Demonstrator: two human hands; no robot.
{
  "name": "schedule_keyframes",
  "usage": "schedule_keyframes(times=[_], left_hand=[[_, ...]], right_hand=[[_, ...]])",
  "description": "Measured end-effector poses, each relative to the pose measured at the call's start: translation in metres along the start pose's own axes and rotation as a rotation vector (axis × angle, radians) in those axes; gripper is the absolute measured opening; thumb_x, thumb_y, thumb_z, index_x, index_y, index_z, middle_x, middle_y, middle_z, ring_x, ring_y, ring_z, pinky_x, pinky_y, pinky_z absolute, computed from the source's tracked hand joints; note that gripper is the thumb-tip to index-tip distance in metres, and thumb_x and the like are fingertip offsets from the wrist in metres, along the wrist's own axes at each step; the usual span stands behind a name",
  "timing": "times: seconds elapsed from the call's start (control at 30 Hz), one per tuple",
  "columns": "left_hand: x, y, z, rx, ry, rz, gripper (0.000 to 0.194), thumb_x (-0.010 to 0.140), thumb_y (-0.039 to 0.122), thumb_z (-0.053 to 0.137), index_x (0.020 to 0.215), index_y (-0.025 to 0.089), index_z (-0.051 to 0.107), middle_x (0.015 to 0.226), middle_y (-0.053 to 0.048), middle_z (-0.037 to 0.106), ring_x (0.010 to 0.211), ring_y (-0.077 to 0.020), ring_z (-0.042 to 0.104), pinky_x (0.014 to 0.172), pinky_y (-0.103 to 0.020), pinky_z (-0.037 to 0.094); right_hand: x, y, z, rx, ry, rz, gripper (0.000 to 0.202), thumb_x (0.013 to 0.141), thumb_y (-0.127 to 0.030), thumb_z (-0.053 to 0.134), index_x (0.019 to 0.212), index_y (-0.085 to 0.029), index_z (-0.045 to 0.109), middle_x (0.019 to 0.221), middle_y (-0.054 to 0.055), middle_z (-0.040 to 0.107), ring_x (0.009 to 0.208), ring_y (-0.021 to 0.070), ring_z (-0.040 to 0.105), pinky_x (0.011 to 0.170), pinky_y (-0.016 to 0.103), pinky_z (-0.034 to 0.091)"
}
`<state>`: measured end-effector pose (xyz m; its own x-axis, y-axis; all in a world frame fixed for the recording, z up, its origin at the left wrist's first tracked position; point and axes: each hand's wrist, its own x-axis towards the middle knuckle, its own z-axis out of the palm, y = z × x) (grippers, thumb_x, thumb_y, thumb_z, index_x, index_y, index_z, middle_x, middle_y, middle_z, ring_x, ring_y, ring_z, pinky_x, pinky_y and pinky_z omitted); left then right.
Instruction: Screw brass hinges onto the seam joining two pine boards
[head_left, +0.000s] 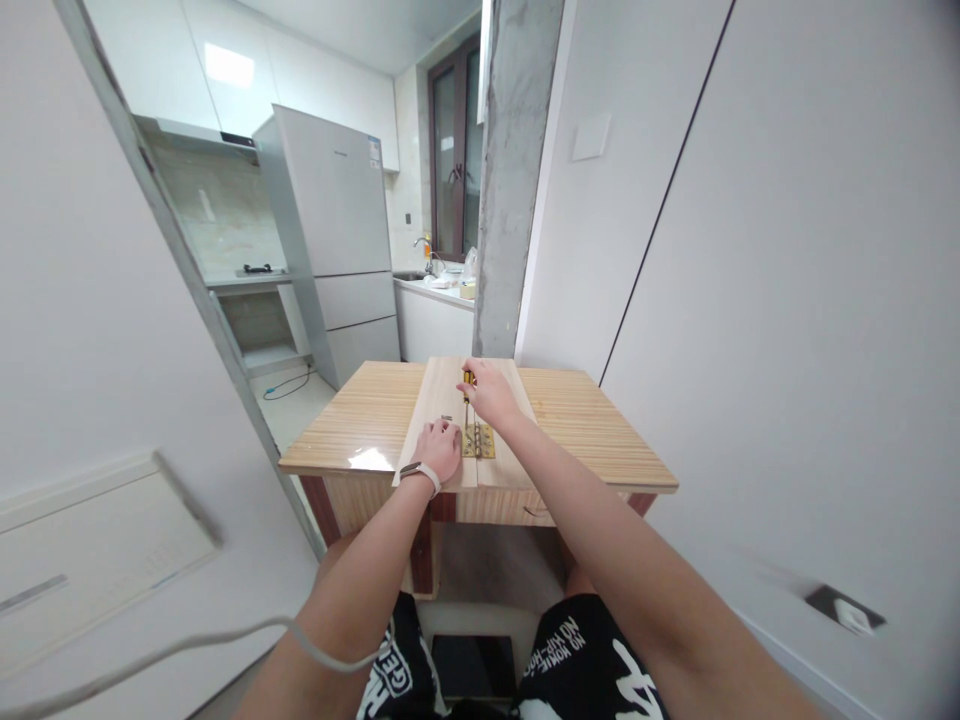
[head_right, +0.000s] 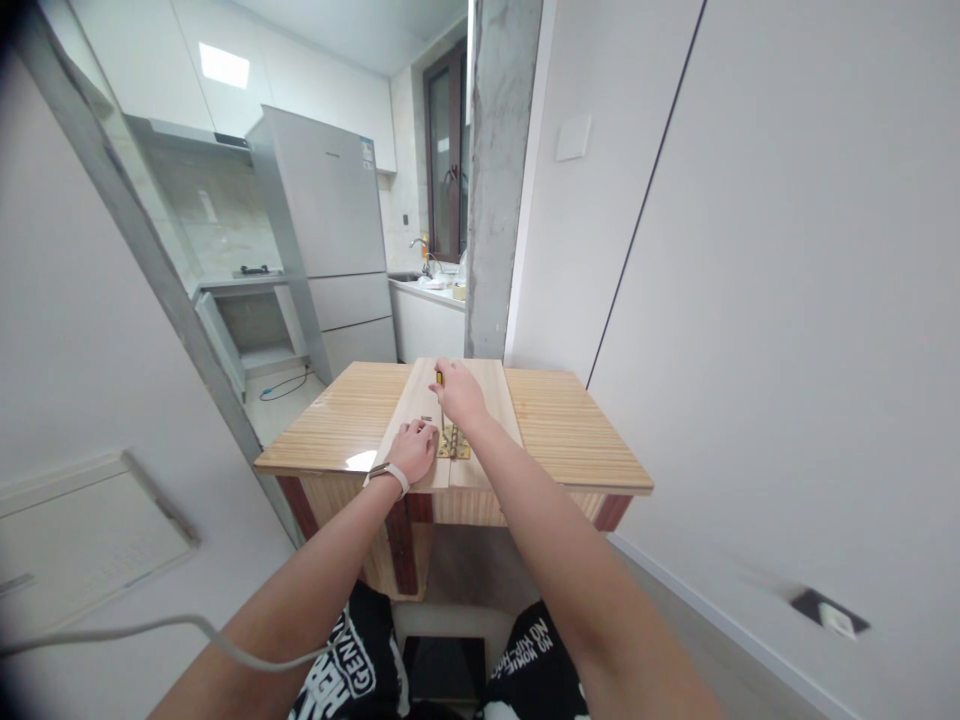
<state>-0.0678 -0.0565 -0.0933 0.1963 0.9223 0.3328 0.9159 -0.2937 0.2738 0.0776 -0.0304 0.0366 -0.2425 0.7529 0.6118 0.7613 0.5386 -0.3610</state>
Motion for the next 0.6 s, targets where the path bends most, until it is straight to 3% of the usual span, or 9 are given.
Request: schedule_keyframes(times=[0.13, 0.3, 0.47, 0.6], left_hand=[[0.0001, -0.0001, 0.0003, -0.005, 0.012, 0.016, 0.031, 0.099, 0.023, 0.042, 0.121, 0.024, 0.065, 0.126, -0.011, 0.058, 0.114, -0.0281, 0.048, 0.101, -0.043, 0.041], [-0.0001, 0.0000, 0.0004, -0.003, 0.025, 0.023, 0.031, 0.099, 0.022, 0.042, 0.121, 0.024, 0.064, 0.126, -0.011, 0.058, 0.114, -0.0276, 0.048, 0.101, -0.042, 0.041], [-0.0004, 0.0005, 0.0001, -0.009, 0.013, 0.011, 0.031, 0.099, 0.022, 0.043, 0.122, 0.025, 0.063, 0.127, -0.011, 0.057, 0.115, -0.0274, 0.049, 0.103, -0.043, 0.040], [-0.0005, 0.0002, 0.0002, -0.010, 0.024, 0.018, 0.030, 0.100, 0.023, 0.042, 0.121, 0.025, 0.064, 0.126, -0.011, 0.058, 0.114, -0.0276, 0.049, 0.101, -0.043, 0.041]], right_hand=[[-0.0009, -0.0028, 0.0001, -0.054, 0.002, 0.031, 0.020, 0.091, -0.023, 0.070, 0.109, -0.023, 0.061, 0.107, 0.007, 0.064, 0.097, 0.0203, 0.058, 0.087, 0.031, 0.042], [-0.0009, -0.0058, -0.0020, -0.060, 0.019, -0.006, 0.018, 0.091, -0.014, 0.065, 0.107, -0.022, 0.062, 0.105, 0.006, 0.066, 0.094, 0.0200, 0.059, 0.084, 0.030, 0.042], [0.0007, -0.0014, -0.0012, 0.007, -0.033, -0.028, 0.027, 0.091, -0.006, 0.057, 0.111, -0.023, 0.062, 0.106, 0.005, 0.070, 0.096, 0.0193, 0.063, 0.085, 0.030, 0.043], [0.0012, 0.0026, 0.0008, 0.031, -0.046, 0.030, 0.033, 0.091, -0.009, 0.060, 0.121, -0.023, 0.057, 0.102, 0.005, 0.071, 0.091, 0.0197, 0.064, 0.081, 0.029, 0.043]])
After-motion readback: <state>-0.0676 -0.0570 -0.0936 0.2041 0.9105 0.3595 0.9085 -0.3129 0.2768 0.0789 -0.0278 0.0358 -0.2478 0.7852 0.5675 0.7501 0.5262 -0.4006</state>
